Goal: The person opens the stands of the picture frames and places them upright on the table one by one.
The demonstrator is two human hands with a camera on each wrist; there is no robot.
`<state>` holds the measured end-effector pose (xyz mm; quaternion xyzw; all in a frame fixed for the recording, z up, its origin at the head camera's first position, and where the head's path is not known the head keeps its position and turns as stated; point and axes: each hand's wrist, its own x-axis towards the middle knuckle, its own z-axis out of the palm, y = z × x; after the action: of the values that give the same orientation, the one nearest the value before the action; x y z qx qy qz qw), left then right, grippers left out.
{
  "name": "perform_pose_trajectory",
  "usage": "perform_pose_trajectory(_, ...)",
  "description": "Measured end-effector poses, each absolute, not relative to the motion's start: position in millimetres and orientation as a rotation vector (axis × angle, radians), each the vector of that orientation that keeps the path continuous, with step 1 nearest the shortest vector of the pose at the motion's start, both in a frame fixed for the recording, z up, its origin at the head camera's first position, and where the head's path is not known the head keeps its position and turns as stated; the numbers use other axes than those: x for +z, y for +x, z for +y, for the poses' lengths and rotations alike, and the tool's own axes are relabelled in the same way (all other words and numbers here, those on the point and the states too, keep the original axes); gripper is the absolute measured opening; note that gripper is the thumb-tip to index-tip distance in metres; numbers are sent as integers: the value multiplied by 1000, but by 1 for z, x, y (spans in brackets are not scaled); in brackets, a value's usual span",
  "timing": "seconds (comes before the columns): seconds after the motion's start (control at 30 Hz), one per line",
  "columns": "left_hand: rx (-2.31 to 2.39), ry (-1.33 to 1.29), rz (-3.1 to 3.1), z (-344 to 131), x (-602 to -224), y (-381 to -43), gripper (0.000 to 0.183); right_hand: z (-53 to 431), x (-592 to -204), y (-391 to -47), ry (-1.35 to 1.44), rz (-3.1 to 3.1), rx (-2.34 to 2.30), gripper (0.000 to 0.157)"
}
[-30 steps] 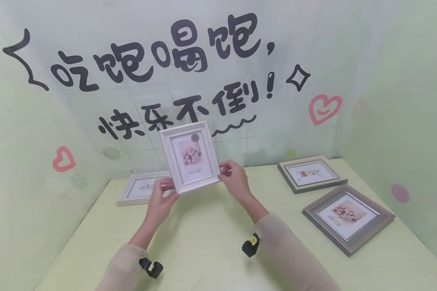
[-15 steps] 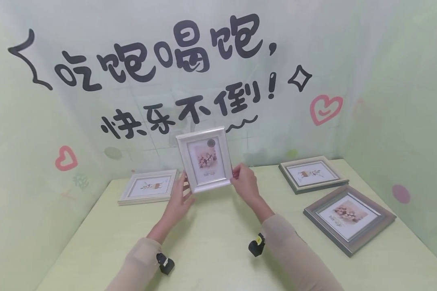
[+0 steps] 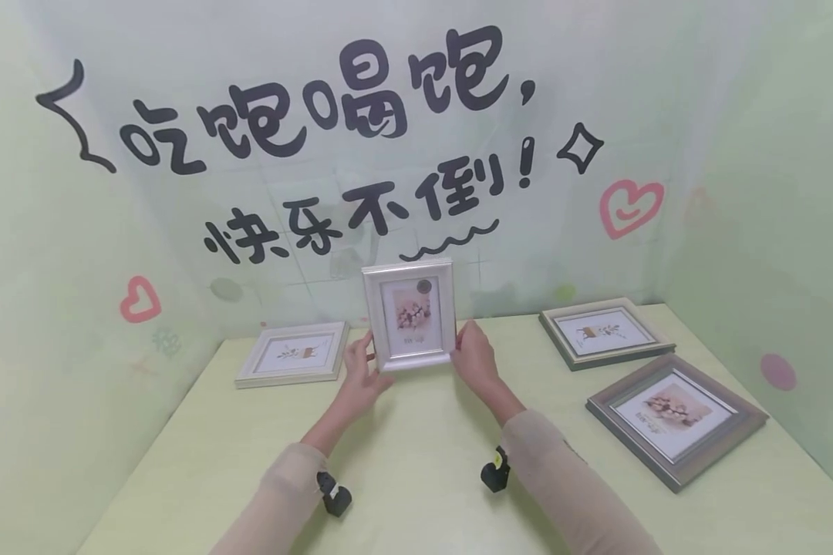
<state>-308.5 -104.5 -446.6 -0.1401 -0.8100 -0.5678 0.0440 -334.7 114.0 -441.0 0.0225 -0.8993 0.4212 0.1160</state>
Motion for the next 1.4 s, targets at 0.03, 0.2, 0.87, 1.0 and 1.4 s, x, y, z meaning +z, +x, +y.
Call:
perform_pose_trajectory(0.03, -1730, -433, -2484, -104, -448, -309, 98, 114, -443, -335, 66, -2634, 1228, 20)
perform_pose_trajectory(0.2, -1679, -533, -2504, -103, -451, -306, 97, 115, -448, -335, 80, -2617, 1246, 19)
perform_pose_trajectory(0.87, -1729, -410, -2622, -105, -455, -300, 98, 116, -456, -338, 30, -2638, 1384, 21)
perform_pose_trajectory(1.0, -1693, -422, -2641, -107, -452, -299, 97, 119, -452, -338, 49, -2631, 1399, 21)
perform_pose_trajectory(1.4, -1637, -398, -2628, -116, -450, -304, 91, 124, -446, -342, 57, -2621, 1425, 22)
